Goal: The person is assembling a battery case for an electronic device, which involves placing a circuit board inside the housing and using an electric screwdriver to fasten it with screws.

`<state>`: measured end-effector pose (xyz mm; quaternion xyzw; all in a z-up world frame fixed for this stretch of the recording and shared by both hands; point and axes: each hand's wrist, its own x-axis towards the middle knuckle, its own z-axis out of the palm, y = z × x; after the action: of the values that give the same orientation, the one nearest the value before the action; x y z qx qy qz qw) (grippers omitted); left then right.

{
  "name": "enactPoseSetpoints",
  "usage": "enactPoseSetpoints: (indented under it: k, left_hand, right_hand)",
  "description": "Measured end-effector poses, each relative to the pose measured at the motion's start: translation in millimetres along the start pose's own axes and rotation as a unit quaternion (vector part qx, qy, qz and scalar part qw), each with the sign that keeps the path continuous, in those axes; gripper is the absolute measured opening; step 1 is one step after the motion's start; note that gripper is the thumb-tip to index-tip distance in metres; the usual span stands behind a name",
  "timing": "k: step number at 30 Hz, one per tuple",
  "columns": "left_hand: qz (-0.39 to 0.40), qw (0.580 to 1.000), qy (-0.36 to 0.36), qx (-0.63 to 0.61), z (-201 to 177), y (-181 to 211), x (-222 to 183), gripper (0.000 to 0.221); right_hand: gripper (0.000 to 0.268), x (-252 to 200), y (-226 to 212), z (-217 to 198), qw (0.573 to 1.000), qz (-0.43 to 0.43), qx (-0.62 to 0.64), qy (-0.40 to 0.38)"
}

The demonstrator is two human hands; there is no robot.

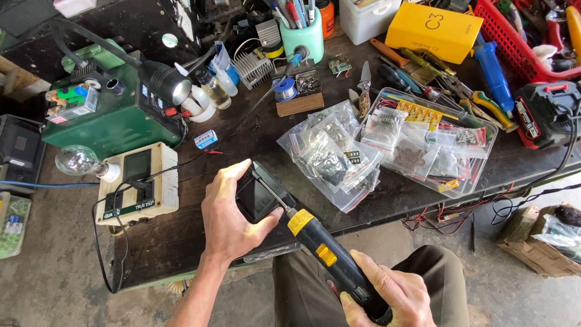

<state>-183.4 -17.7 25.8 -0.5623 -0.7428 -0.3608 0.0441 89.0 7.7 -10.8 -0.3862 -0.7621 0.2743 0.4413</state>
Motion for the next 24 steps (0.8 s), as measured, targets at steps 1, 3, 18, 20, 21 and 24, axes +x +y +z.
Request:
enactPoseSetpoints:
  k: [1, 3, 18, 20, 21, 24]
  left_hand:
    - [0.000, 1.000, -0.001, 0.000, -0.4, 0.3, -0.1, 0.083]
    - [0.003, 1.000, 0.005, -0.003, -0.2, 0.9, 0.5, 0.082]
    - [-0.008, 1.000, -0.012, 0.018, 0.6, -0.8, -3.5, 0.089]
    - [-0.014, 1.000, -0.020, 0.009, -2.3, 0.2, -2.5, 0.091]
    - [-0.018, 0.999, -0.032, 0.001, -3.9, 1.2, -1.0, 0.092]
    - [0.021, 0.998, -0.020, -0.062, -38.7, 14.7, 15.6, 0.087]
  right_hand:
    - [0.055, 2.5, -1.6, -1.5, 1.000, 0.001, 0.000, 0.000]
    - [0.052, 8.4, -4.5, -5.0, 0.999, 0.013, 0.017, -0.026]
    - [0.056, -11.0, -7.1, -30.7, 0.977, 0.204, -0.043, -0.030]
    - [0.059, -22.9, 43.2, -51.7, 0.946, 0.272, -0.074, -0.162]
    - [0.063, -28.2, 68.4, -62.3, 0.890, 0.340, -0.105, -0.286]
    - [0.042, -62.9, 101.9, -47.6, 0.944, 0.304, 0.002, -0.130]
